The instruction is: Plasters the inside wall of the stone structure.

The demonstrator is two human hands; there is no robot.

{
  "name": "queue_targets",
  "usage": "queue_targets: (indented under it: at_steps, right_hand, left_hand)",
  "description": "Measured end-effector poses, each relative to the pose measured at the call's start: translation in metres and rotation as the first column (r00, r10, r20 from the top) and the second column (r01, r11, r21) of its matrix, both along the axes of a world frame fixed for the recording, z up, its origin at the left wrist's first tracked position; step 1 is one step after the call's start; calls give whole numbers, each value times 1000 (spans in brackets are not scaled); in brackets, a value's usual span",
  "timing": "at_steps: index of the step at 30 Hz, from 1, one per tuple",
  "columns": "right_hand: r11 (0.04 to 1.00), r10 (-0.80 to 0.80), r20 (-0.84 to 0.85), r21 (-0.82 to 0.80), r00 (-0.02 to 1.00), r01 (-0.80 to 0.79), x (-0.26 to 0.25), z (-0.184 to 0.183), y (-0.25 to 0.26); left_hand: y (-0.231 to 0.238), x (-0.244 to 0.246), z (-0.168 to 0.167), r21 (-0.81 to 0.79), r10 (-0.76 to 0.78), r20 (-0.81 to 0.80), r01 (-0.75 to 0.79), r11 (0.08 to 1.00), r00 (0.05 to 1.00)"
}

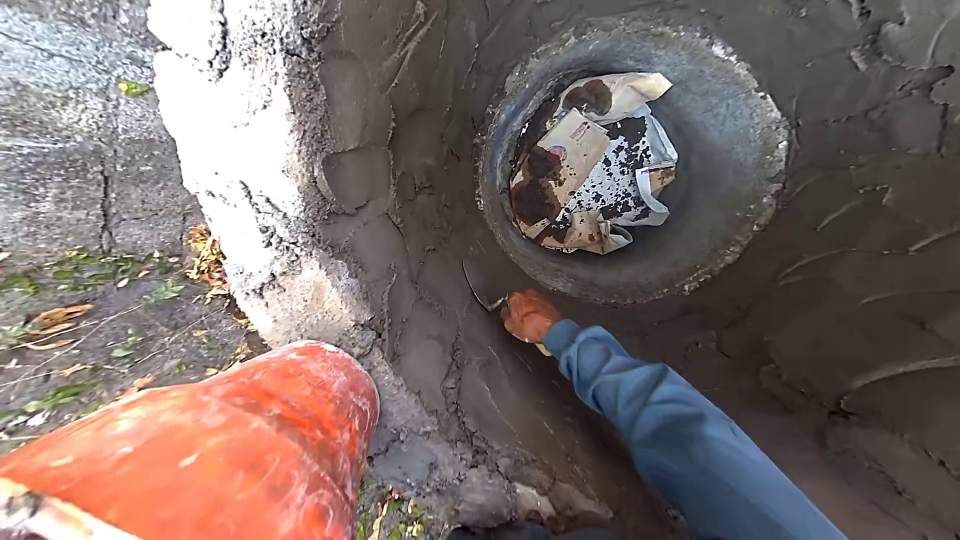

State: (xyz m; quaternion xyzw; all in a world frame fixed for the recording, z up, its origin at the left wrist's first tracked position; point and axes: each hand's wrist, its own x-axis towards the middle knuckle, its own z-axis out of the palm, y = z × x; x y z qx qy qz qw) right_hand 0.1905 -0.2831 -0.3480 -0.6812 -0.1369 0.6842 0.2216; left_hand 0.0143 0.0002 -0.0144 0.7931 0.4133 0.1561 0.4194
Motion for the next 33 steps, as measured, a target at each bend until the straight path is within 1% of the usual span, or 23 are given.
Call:
queue_targets:
  at_steps: [2, 3, 4, 6, 8, 11, 13, 14, 15, 16, 18, 20, 22, 23, 24, 25, 27, 28, 29, 30, 31, 32, 33]
  right_hand:
    - [1000, -9, 0, 23, 1000, 9, -8, 19, -3]
    - [999, -19, 5, 30, 1000, 19, -8, 28, -6]
    - [999, -20, 8, 31, 1000, 20, -6, 37, -9]
    - [1000, -3, 0, 28, 1000, 3, -7, 57, -12]
    - [999, 24, -10, 32, 1000, -23, -8, 75, -13]
    - [996, 73, -3, 54, 997, -73, -6, 96, -20]
    - [991, 103, 10, 89, 995, -104, -1, 113, -32]
    - [990, 92, 17, 106, 996, -93, 5, 123, -42]
    - [990, 73, 27, 117, 997, -76, 11, 135, -53]
    - [991, 44, 46, 126, 998, -50, 17, 148, -65]
    - [991, -40, 111, 133, 993, 25, 29, 180, -86]
    - [966, -174, 200, 227, 964, 127, 35, 214, -113]
    - [874, -328, 230, 441, 916, 202, 34, 254, -139]
    - [816, -379, 253, 545, 890, 193, 31, 275, -148]
    - [774, -409, 324, 619, 853, 136, 27, 296, -153]
    - [761, -423, 435, 647, 795, 50, 22, 314, -155]
    - [804, -381, 644, 585, 663, -106, 9, 342, -148]
    - [826, -329, 688, 542, 647, -156, 4, 353, -142]
    - [830, -273, 660, 530, 700, -175, 1, 362, -135]
    - [826, -212, 585, 535, 783, -176, -2, 369, -127]
    - [840, -144, 519, 514, 843, -173, -5, 374, -117]
    - [873, -60, 498, 446, 865, -196, -7, 378, -107]
    - [909, 33, 510, 342, 859, -238, -8, 383, -96]
  left_hand:
    - [1, 0, 4, -28, -75, -21, 75, 997, 997]
    - [-2, 3, 0, -16, -100, 11, 100, 995, 995]
    - [-6, 7, -3, -9, -110, 35, 111, 994, 993]
    - [-3, 5, -2, 2, -128, 27, 128, 992, 991]
    - [3, 3, 2, -26, -131, 17, 131, 991, 991]
    - [-14, 14, 3, -30, -76, 47, 77, 997, 996]
    - [-13, 11, 4, -49, -92, 57, 95, 994, 994]
    - [-6, 7, 3, -54, -92, 60, 95, 994, 994]
    - [8, -3, 3, -93, -151, 40, 154, 984, 988]
    - [14, -9, 3, -109, -160, 44, 164, 980, 986]
    - [12, -12, 3, -127, -128, 105, 141, 982, 986]
    - [7, -12, 3, -151, -130, 188, 159, 976, 974]
    - [-1, -13, 5, -164, -134, 257, 180, 970, 957]
    - [-8, -14, 6, -171, -130, 311, 190, 967, 942]
    - [-14, -17, 8, -174, -149, 353, 221, 960, 924]
    - [-22, -20, 12, -174, -144, 384, 224, 959, 912]
    - [-45, -26, 20, -165, -64, 416, 145, 976, 907]
    - [-57, -26, 22, -159, -34, 429, 112, 981, 903]
    - [-70, -25, 24, -149, -9, 443, 84, 985, 896]
    - [-83, -26, 24, -141, 6, 460, 66, 988, 888]
    - [-95, -27, 25, -133, 21, 472, 47, 990, 881]
    - [-106, -29, 24, -123, 35, 485, 29, 992, 874]
    - [-115, -31, 23, -108, 46, 498, 9, 994, 866]
